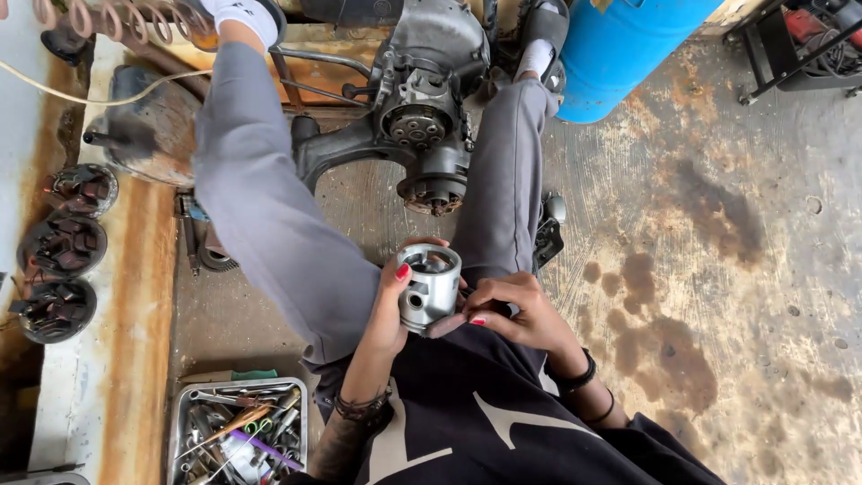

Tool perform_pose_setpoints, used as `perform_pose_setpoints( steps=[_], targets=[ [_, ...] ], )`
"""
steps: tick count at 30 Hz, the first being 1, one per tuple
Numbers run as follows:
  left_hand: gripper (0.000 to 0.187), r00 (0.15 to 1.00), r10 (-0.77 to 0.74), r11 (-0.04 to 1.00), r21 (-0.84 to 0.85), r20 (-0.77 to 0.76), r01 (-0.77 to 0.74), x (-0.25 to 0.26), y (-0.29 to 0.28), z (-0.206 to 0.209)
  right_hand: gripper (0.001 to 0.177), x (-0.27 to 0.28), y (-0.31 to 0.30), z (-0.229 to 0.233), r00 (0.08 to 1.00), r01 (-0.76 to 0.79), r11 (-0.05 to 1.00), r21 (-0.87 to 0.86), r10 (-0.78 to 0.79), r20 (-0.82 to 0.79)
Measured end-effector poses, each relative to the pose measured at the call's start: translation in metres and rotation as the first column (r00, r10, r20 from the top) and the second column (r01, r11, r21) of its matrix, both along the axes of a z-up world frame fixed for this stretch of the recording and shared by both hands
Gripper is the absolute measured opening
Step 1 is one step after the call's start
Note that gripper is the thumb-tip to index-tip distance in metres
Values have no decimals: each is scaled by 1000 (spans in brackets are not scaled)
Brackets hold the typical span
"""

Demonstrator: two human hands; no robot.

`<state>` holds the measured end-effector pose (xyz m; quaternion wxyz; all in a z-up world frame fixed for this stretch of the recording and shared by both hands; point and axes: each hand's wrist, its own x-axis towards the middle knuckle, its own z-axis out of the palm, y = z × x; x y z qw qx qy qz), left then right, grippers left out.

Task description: The person cleans a metal engine piston using a wire brush, scrubbing the exterior sides and the interior surface. The person holds the piston in one hand and brushes it with the other while sitting on the floor.

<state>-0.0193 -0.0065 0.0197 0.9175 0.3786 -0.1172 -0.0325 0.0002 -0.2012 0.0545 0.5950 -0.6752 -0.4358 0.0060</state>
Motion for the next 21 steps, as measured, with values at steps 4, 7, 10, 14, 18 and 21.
perform_pose_setpoints(
  steps=[4, 7, 10, 14, 18, 21],
  targets=[
    [73, 997, 72, 987, 145, 20, -74, -1, 2, 7, 19, 5, 4, -1, 999, -30, 999, 33, 29, 13],
    [78, 999, 22, 994, 110, 46, -27, 0, 10, 5, 18, 7, 10, -2, 998, -31, 998, 63, 27, 59],
    [62, 978, 119, 988, 118, -174, -99, -2, 11, 0, 15, 7, 8, -4, 999, -22, 999, 46, 21, 27],
    [75, 1000, -1, 998, 71, -9, 2, 6, 18, -26, 13, 0, 4, 1, 999, 33, 999, 26, -33, 0],
    [72, 1000, 13, 1000, -9, 0, -13, 13, 19, -27, 16, 14, 0, 1, 998, 61, 998, -7, -61, -21],
    [73, 998, -62, 996, -72, -33, 59, 5, 28, -10, 14, 13, 9, 2, 993, 116, 993, 18, -116, -16]
  ],
)
